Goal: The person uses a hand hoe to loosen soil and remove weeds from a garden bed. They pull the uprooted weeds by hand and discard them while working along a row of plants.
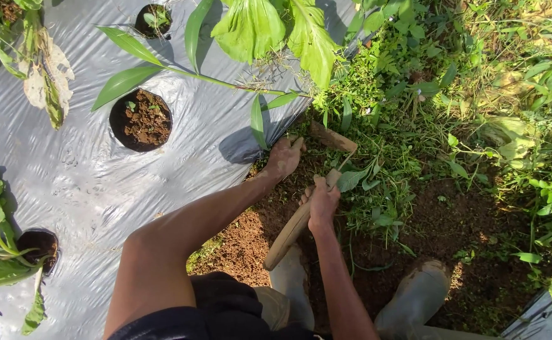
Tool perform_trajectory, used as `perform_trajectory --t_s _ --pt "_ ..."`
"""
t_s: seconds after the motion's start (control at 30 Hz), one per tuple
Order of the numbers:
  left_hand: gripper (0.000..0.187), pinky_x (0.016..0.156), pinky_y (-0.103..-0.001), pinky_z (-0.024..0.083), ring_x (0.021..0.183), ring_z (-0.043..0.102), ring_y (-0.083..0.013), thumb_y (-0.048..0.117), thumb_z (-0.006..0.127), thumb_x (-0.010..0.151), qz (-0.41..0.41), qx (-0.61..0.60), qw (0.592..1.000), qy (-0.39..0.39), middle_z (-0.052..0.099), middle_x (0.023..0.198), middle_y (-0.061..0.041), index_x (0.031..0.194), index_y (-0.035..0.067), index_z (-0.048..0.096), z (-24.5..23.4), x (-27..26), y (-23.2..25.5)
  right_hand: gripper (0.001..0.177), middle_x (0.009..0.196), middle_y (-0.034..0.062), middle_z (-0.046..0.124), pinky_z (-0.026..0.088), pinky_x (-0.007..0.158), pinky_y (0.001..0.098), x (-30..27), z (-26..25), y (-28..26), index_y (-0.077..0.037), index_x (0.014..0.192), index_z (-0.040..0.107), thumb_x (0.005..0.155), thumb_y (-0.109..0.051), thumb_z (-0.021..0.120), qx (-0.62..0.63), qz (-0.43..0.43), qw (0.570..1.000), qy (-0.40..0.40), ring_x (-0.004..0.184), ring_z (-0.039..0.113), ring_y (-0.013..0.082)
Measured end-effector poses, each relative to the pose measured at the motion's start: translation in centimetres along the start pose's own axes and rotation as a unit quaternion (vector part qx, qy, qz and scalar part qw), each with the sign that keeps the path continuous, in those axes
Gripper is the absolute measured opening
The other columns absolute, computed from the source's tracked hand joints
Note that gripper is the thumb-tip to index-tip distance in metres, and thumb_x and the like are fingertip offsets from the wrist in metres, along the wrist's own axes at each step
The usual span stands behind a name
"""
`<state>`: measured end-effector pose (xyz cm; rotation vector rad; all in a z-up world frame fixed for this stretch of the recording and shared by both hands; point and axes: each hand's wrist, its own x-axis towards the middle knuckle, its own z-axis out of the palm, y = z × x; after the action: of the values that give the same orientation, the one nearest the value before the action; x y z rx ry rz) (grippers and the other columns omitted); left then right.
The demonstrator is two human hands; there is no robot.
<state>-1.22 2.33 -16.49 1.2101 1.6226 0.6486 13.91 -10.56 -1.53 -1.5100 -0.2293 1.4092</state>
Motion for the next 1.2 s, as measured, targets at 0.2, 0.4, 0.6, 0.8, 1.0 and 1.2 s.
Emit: perform_trajectory --t_s 0.2,0.4,0.6,0.8,1.0,1.2 --pt "0.04 0.055 -0.04 0.049 0.06 0.06 -0.0193 0.03 0.047 0.117 0.028 -0.032 0.999 -0.017 0.068 0.072 -0.011 0.095 0.013 0.075 -1.8 -5.0 5.2 0.022 0.07 0.0072 0.057 0.049 0.06 0.0514 0.3 -0.6 0.5 -0.008 0.111 0.056 0.115 -0.029 0.062 0.011 0.001 1.0 0.008 0.059 0.059 0.0233" --pt "0.038 0.061 -0.043 0.059 0.067 0.066 -0.024 0.029 0.043 0.119 0.044 0.082 0.995 -0.033 0.069 0.08 -0.013 0.1 0.012 0.072 -3.8 -5.8 7.4 0.021 0.068 0.0086 0.06 0.053 0.06 0.0491 1.4 0.2 1.8 -0.007 0.116 0.061 0.11 -0.027 0.061 -0.004 0.018 1.0 -0.01 0.057 0.059 0.0236" --pt "0.034 0.06 -0.04 0.059 0.071 0.069 -0.0232 0.03 0.046 0.118 0.058 0.145 0.988 -0.019 0.072 0.083 -0.013 0.107 0.011 0.071 -2.1 0.0 -7.2 0.023 0.073 0.007 0.059 0.05 0.062 0.0501 0.6 -1.0 0.7 -0.003 0.123 0.059 0.116 -0.025 0.058 -0.004 0.002 1.0 -0.005 0.062 0.06 0.0218" --pt "0.03 0.058 -0.036 0.059 0.062 0.064 -0.0159 0.031 0.048 0.116 0.136 0.421 0.896 -0.045 0.07 0.078 -0.004 0.11 0.014 0.072 -0.2 -2.0 -0.9 0.017 0.071 0.0068 0.06 0.056 0.059 0.0479 2.6 -2.2 -1.0 -0.01 0.109 0.058 0.114 -0.026 0.06 0.03 -0.035 0.998 0.034 0.058 0.062 0.0212" --pt "0.029 0.059 -0.032 0.06 0.058 0.06 -0.0109 0.031 0.048 0.113 0.207 0.645 0.729 -0.101 0.072 0.078 0.0 0.108 0.018 0.073 1.9 -1.6 -4.0 0.018 0.072 0.0049 0.061 0.06 0.06 0.0471 1.5 -0.5 0.3 -0.012 0.114 0.055 0.116 -0.03 0.055 0.06 -0.017 0.994 0.086 0.059 0.064 0.02" --pt "0.028 0.056 -0.034 0.059 0.058 0.061 -0.0124 0.032 0.048 0.113 0.184 0.626 0.751 -0.105 0.071 0.081 -0.002 0.11 0.017 0.071 0.6 -1.7 -3.4 0.021 0.072 0.0043 0.057 0.048 0.062 0.0482 0.9 0.0 0.3 -0.004 0.116 0.058 0.114 -0.025 0.059 -0.03 0.06 0.997 -0.039 0.061 0.056 0.0192"
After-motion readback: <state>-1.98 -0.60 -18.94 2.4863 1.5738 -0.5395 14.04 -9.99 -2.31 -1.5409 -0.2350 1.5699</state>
